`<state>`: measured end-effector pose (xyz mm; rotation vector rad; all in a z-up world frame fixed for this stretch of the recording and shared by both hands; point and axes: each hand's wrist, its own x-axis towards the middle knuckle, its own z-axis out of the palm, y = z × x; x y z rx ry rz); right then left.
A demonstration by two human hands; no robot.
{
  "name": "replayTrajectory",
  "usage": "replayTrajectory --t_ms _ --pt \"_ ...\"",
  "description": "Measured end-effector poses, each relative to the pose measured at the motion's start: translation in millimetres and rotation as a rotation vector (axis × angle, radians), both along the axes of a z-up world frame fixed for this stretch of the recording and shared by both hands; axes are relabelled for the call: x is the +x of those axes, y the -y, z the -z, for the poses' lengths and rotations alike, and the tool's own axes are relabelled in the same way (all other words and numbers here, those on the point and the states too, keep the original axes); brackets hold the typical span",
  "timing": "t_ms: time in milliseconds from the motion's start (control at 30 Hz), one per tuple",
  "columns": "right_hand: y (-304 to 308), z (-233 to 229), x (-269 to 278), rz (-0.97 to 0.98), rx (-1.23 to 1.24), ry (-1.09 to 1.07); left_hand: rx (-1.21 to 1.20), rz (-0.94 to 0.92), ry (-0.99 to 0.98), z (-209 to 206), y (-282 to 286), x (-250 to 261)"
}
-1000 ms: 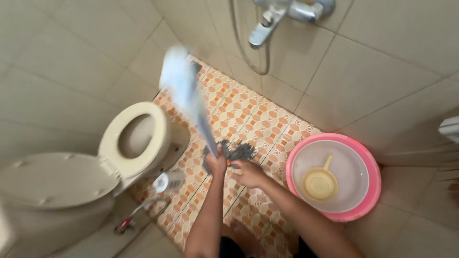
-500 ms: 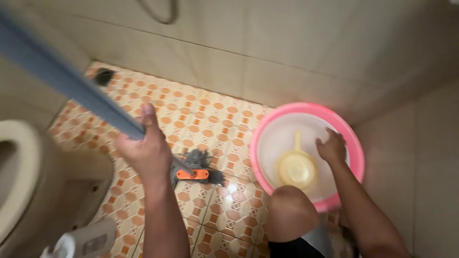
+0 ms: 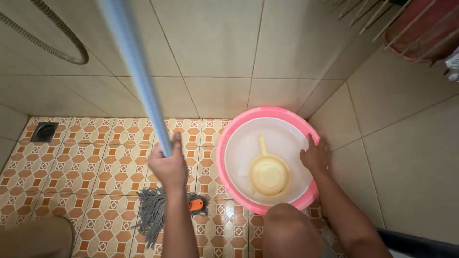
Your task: The recorder uses a mop and a scrub brush to clean the tiled floor of a bathroom, moving around the toilet and shower area.
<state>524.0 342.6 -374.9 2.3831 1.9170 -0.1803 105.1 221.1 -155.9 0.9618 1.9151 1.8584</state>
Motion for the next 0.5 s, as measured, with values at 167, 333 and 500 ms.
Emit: replayTrajectory --t_ms 167,333,500 --pt "-8 9 12 0.071 -0.002 -0.097 -0.084 -0.031 -0.042 85 -6 12" --pt "-21 80 29 0.034 0.091 -0.25 -0.201 0.004 0.013 107 5 12" --pt "-16 74 5 0.031 0.076 -0.382 -0.129 0.026 -0.05 99 44 -37"
